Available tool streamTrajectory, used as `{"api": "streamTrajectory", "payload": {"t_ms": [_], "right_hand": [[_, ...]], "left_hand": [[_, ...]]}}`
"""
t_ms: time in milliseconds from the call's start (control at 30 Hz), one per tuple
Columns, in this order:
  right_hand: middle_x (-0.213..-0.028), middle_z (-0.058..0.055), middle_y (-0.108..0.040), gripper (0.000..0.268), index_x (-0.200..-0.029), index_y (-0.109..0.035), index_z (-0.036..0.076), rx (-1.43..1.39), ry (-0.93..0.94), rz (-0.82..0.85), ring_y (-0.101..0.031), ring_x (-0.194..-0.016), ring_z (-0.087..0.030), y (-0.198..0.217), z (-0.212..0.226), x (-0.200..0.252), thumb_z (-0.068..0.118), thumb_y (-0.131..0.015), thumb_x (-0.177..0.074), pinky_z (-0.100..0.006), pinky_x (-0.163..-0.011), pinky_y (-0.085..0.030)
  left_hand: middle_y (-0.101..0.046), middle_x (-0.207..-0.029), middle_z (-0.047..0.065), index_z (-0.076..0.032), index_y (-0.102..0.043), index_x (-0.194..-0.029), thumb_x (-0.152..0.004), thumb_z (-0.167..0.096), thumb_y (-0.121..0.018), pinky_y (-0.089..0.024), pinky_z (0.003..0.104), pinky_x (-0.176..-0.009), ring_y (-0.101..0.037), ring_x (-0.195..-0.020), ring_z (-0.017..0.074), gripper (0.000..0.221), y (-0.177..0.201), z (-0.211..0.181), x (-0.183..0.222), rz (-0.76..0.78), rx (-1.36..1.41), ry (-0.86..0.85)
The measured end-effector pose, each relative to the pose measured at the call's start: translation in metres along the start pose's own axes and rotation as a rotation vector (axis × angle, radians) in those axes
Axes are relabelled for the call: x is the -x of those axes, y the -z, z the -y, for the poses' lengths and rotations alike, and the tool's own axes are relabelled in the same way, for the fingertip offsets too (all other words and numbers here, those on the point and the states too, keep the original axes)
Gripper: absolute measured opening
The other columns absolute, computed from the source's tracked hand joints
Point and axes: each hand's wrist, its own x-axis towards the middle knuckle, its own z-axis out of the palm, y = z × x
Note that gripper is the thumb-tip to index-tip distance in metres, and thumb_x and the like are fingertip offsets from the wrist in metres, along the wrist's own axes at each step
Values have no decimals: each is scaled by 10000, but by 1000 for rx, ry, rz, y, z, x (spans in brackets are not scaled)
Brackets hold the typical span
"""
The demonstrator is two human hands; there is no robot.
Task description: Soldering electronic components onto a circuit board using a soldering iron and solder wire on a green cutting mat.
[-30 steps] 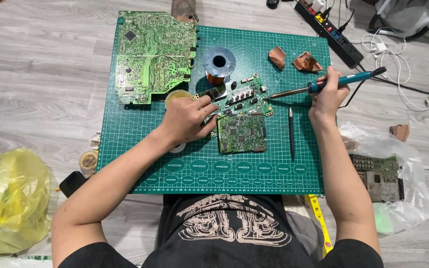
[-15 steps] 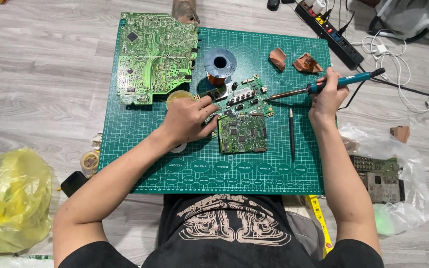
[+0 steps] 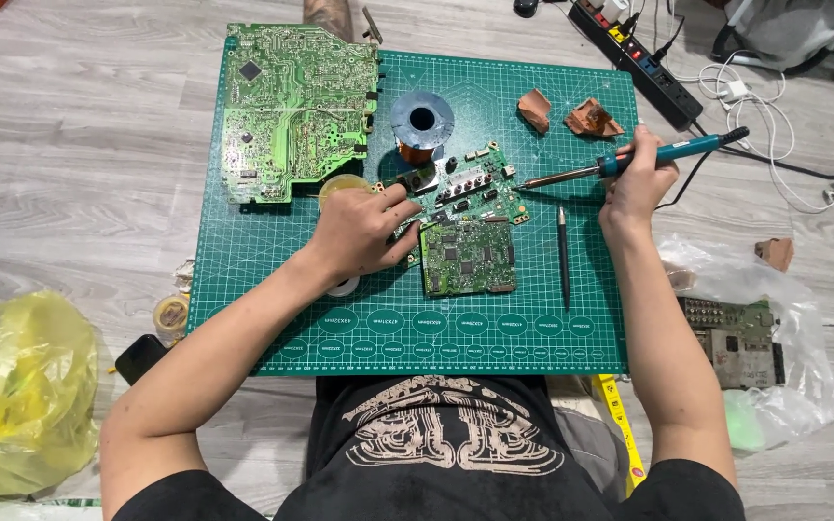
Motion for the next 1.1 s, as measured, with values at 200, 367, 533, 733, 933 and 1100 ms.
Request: {"api": "streamTrajectory", "payload": {"t_ms": [200, 367, 533, 733, 933, 1100], "right_hand": [[-527, -76, -495, 301, -609, -516, 97, 2, 1, -5, -322, -269, -119, 0, 2, 4, 216, -640, -856, -220, -269, -228], [-520, -77, -491, 305, -608, -522, 85, 1, 4, -10, -336, -271, -120, 1, 4, 3, 220, -639, -856, -215, -268, -233], [-526, -71, -496, 316, -608, -515, 97, 37, -2, 7, -349, -272, -117, -1, 3, 3, 229, -636, -868, -208, -270, -237], [-545, -79, -513, 305, -619, -523, 99, 19, 3, -4, -345, -269, -121, 3, -1, -2, 236, -641, -863, -212, -268, -249], [-542, -77, -509, 315, -613, -518, 93, 33, 1, 4, -348, -265, -122, 2, 1, 1, 241, -637, -865, -213, -262, -247], [-529, -76, -504, 306, -607, -522, 84, 3, 5, -5, -345, -266, -120, 1, 0, 1, 217, -638, -858, -215, -263, -243]], "left_hand": [[-420, -628, -50, -145, -606, -769, -849, -250, -548, -361, 204, -407, -407, -327, 86, 144, 0, 0, -1, -17, 13, -12], [-421, -630, -64, -156, -602, -757, -852, -260, -549, -353, 192, -408, -393, -323, 66, 151, -1, 0, 0, -13, -7, -7], [-414, -625, -66, -158, -612, -776, -847, -260, -559, -352, 188, -405, -390, -317, 63, 134, 0, 0, 0, -13, -15, -17], [-423, -613, -62, -154, -623, -767, -847, -256, -553, -347, 189, -398, -390, -313, 65, 147, 0, -1, -1, -13, -2, -6], [-441, -611, -51, -142, -631, -777, -853, -252, -555, -348, 192, -396, -400, -316, 69, 154, 2, -2, -2, -10, 12, -2], [-441, -610, -50, -143, -632, -776, -851, -256, -560, -354, 203, -397, -421, -327, 83, 153, 4, -2, -3, -1, 13, -8]]}}
